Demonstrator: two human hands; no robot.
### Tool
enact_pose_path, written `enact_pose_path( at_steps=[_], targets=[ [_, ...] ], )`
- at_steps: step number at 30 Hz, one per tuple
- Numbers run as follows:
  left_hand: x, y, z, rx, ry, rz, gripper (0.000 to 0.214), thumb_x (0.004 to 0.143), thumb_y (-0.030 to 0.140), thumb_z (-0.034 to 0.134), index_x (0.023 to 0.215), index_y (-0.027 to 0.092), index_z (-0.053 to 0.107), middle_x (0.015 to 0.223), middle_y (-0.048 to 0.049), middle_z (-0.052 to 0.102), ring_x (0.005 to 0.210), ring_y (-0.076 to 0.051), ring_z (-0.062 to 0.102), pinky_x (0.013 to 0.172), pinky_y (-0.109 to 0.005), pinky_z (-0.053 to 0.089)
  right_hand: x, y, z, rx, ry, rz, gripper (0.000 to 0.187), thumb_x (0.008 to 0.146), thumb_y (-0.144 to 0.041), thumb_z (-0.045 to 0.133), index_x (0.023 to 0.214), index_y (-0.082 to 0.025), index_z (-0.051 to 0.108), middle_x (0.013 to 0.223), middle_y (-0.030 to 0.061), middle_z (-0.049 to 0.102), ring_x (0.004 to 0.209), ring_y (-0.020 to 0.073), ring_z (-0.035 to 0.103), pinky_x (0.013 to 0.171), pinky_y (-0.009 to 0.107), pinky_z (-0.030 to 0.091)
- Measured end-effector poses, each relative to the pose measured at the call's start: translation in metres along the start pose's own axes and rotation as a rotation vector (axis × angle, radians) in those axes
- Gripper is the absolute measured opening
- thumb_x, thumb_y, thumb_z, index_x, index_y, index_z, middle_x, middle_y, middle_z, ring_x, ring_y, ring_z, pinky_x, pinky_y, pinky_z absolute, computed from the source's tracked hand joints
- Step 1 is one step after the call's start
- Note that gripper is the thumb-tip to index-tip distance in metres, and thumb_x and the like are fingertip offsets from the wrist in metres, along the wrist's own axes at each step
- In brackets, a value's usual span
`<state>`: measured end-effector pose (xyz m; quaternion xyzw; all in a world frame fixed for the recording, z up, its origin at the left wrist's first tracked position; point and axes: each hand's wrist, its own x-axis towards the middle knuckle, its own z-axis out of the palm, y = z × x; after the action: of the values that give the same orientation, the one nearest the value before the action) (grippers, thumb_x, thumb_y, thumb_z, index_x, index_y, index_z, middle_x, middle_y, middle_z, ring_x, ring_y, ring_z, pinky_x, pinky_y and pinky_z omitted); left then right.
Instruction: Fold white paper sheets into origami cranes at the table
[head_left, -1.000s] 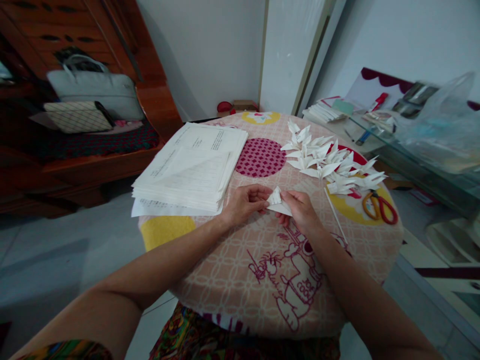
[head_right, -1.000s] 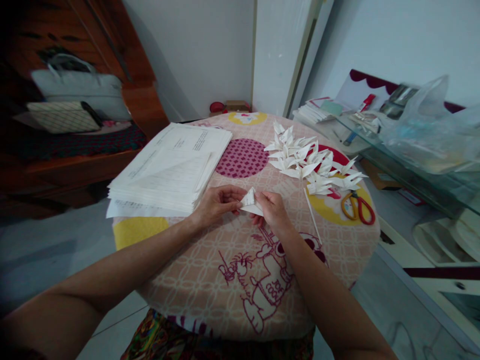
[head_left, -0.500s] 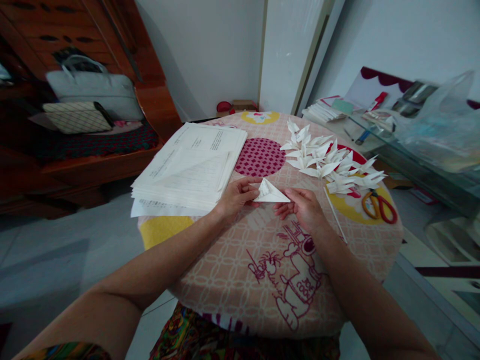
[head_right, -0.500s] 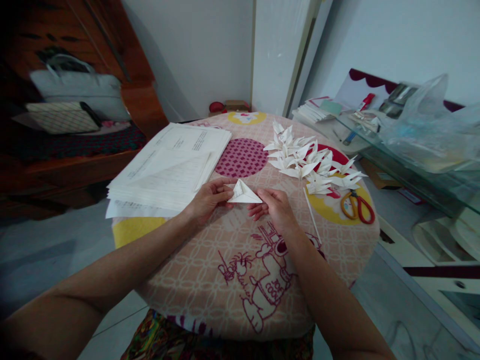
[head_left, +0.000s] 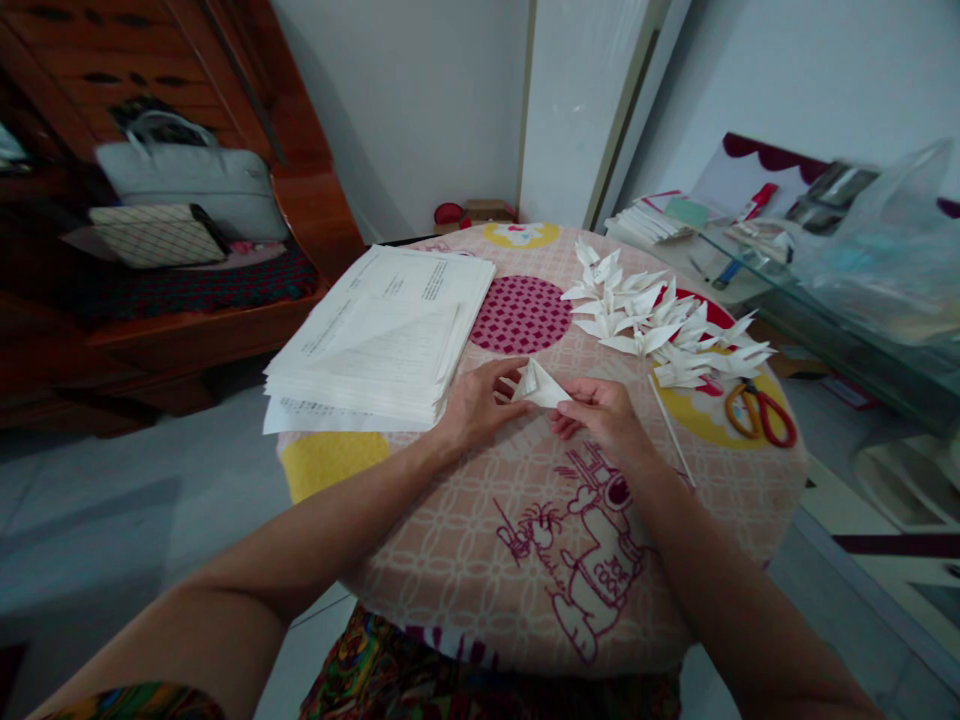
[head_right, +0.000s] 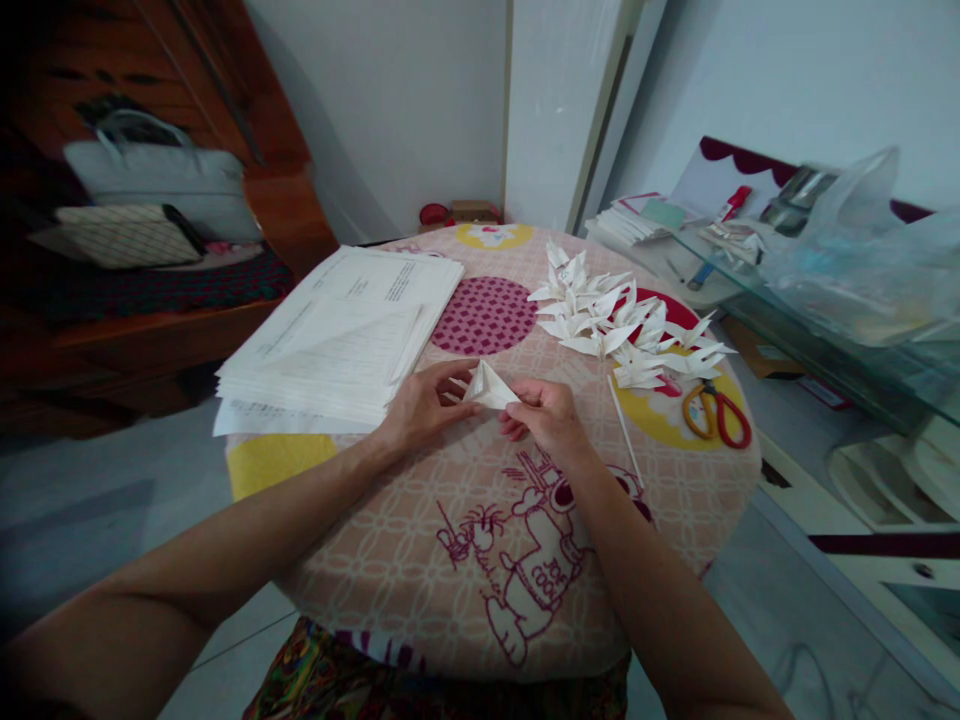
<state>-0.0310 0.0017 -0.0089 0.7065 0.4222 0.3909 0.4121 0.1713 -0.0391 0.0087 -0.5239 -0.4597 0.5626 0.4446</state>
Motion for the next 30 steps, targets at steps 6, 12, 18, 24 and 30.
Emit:
enact_pose_path(
  at_steps=[6,12,18,24,30],
  targets=[
    [-0.002,0.002,0.002,0.156,0.057,0.077,0.036,0.082,0.022,0.065,0.117,0.014,0.071,0.099,-0.008,0.073,0.079,-0.015,0.069,0.069,-0.023,0.057,-0.001,0.002,0.005,-0.058,-0.01,0.022,0.021,0.062,-0.029,0.071,0.077,-0.015,0.069,0.062,0.0036,0.071,0.047,0.0158,0.066,0.041,0.022,0.051],
    [-0.002,0.004,0.001,0.272,0.089,0.122,0.031,0.083,0.018,0.06,0.11,0.015,0.074,0.097,-0.008,0.074,0.081,-0.016,0.066,0.074,-0.025,0.055,-0.003,0.005,0.011,-0.073,0.003,0.076,0.013,0.063,-0.027,0.064,0.07,-0.016,0.066,0.057,0.0037,0.069,0.043,0.0163,0.064,0.035,0.021,0.047],
    [-0.002,0.006,0.001,0.314,0.095,0.068,0.027,0.081,0.017,0.059,0.101,0.014,0.077,0.09,-0.0075,0.075,0.076,-0.016,0.065,0.07,-0.025,0.051,-0.003,0.006,0.013,-0.098,-0.044,0.084,0.008,0.061,-0.025,0.062,0.065,-0.018,0.062,0.053,0.002,0.067,0.039,0.0151,0.062,0.033,0.02,0.046],
    [0.001,0.01,-0.002,0.176,0.057,-0.007,0.035,0.08,0.018,0.058,0.111,0.014,0.074,0.093,-0.0055,0.075,0.075,-0.015,0.065,0.069,-0.024,0.052,-0.003,0.006,0.01,-0.114,-0.061,0.041,0.011,0.063,-0.028,0.063,0.064,-0.017,0.062,0.053,0.0012,0.067,0.039,0.0141,0.061,0.034,0.019,0.046],
    [0.002,0.007,-0.004,0.054,-0.012,-0.062,0.039,0.082,0.022,0.056,0.115,0.014,0.073,0.099,-0.0065,0.075,0.073,-0.016,0.064,0.062,-0.022,0.05,-0.004,0.004,0.01,-0.117,-0.075,0.038,0.013,0.063,-0.031,0.063,0.062,-0.018,0.06,0.052,0.0011,0.066,0.039,0.0132,0.06,0.036,0.02,0.046]
  ],
)
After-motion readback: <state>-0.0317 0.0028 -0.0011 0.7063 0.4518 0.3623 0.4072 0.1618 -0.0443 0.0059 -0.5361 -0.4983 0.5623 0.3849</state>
